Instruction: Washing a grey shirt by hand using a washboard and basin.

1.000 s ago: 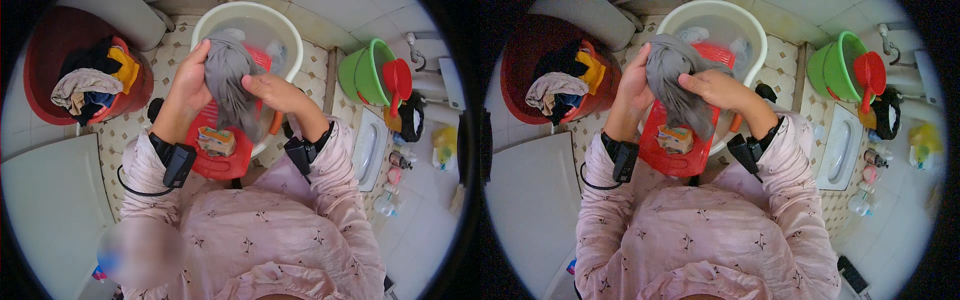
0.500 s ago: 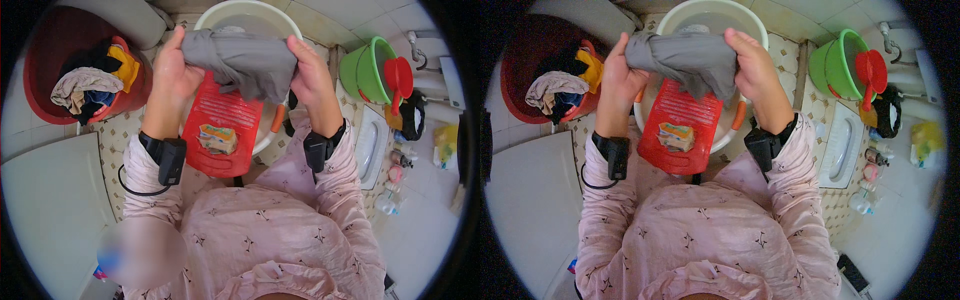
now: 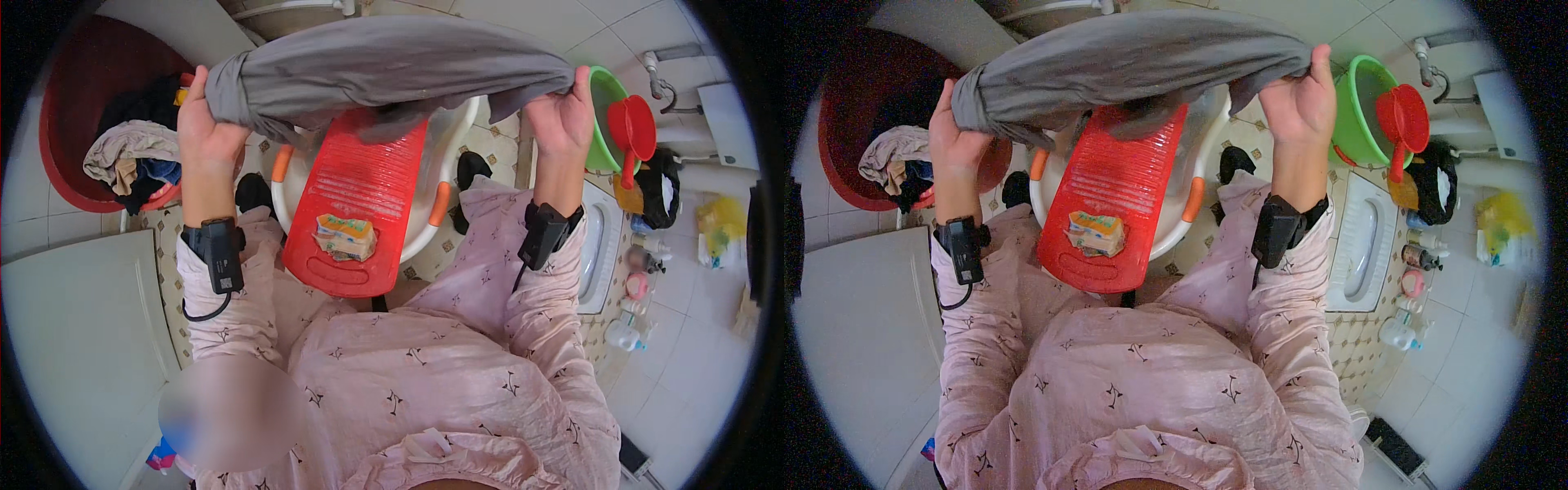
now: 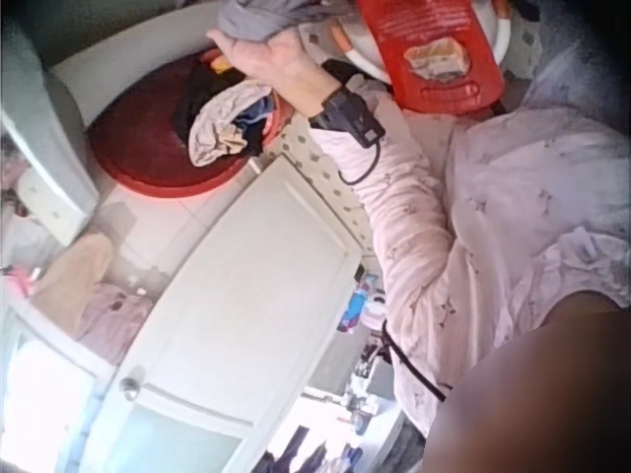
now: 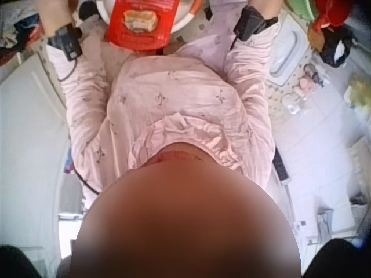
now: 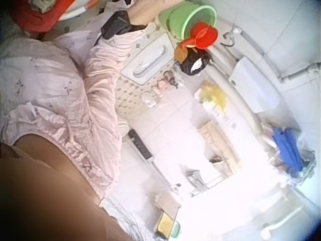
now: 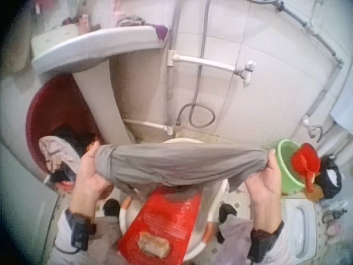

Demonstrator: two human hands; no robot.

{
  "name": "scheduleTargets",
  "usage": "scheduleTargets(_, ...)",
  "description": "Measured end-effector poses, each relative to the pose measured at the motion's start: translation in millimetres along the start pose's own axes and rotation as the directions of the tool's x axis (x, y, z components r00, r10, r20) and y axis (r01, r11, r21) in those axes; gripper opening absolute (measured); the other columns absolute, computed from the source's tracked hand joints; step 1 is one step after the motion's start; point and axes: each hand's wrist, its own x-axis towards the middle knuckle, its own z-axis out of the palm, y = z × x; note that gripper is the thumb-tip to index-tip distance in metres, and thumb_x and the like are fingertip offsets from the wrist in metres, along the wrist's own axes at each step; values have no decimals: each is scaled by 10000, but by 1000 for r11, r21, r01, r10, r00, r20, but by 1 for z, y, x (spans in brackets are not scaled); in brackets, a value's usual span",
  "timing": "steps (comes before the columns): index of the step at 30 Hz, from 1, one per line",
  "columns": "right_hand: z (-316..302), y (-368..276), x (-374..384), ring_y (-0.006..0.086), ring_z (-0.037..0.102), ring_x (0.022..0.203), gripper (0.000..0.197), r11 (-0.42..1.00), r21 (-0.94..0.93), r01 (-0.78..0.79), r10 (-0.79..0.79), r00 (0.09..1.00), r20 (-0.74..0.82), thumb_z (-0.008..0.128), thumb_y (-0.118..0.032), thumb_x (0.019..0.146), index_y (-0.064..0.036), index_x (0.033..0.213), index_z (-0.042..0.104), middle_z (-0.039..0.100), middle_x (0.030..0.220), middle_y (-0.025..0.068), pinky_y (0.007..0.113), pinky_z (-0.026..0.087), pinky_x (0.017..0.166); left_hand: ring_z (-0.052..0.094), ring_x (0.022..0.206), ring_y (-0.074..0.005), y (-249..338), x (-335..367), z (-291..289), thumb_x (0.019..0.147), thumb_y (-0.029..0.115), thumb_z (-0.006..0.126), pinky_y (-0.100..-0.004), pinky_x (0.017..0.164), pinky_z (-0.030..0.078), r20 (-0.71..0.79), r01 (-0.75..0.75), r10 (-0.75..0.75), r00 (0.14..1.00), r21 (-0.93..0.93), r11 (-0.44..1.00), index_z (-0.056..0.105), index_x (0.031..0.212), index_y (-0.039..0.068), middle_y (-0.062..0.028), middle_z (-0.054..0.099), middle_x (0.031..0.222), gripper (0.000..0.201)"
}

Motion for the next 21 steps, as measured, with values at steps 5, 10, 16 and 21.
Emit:
scheduleTargets(5, -11, -20, 0, 312, 357, 1184, 518, 995, 51, 87, -87, 996, -1, 280, -367, 928, 75, 1182, 374, 393, 1264, 203, 460, 228, 1022, 497, 1052, -309, -8, -1, 34, 912, 320, 348, -456, 947, 334, -461, -197, 292, 838, 244, 950, 503, 1077, 8, -146, 540, 1119, 385)
scheduleTargets(10, -41, -25, 8, 312, 352, 1189, 507, 908, 375, -187, 22, 915, 402, 289, -365, 926, 63, 1182, 382, 394, 1266, 197, 457, 216, 1025, 513, 1024, -293, -7, 2, 30, 907, 314, 366, -437, 945, 338, -436, -248, 315, 843, 205, 947, 535, 1004, 25, -128, 564, 1073, 349)
scheduleTargets(16, -28, -9, 10, 303, 364, 1179, 465, 858, 432, -277, 73, 899, 431, 301, -330, 927, 57, 1157, 416, 418, 1248, 194, 447, 213, 1023, 534, 969, -291, -22, -8, 28, 881, 264, 438, -439, 906, 358, -66, -77, 81, 995, 64, 995, 558, 947, 2, -134, 599, 977, 295)
scheduleTargets(21, -36, 5, 22, 306, 378, 1167, 431, 740, 475, -477, 189, 824, 535, 305, -294, 925, 54, 1144, 436, 442, 1226, 194, 444, 218, 1021, 537, 994, -272, -57, 9, 20, 873, 303, 453, -400, 894, 385, -270, 154, -87, 959, 240, 958, 537, 1024, -11, -138, 591, 1026, 358)
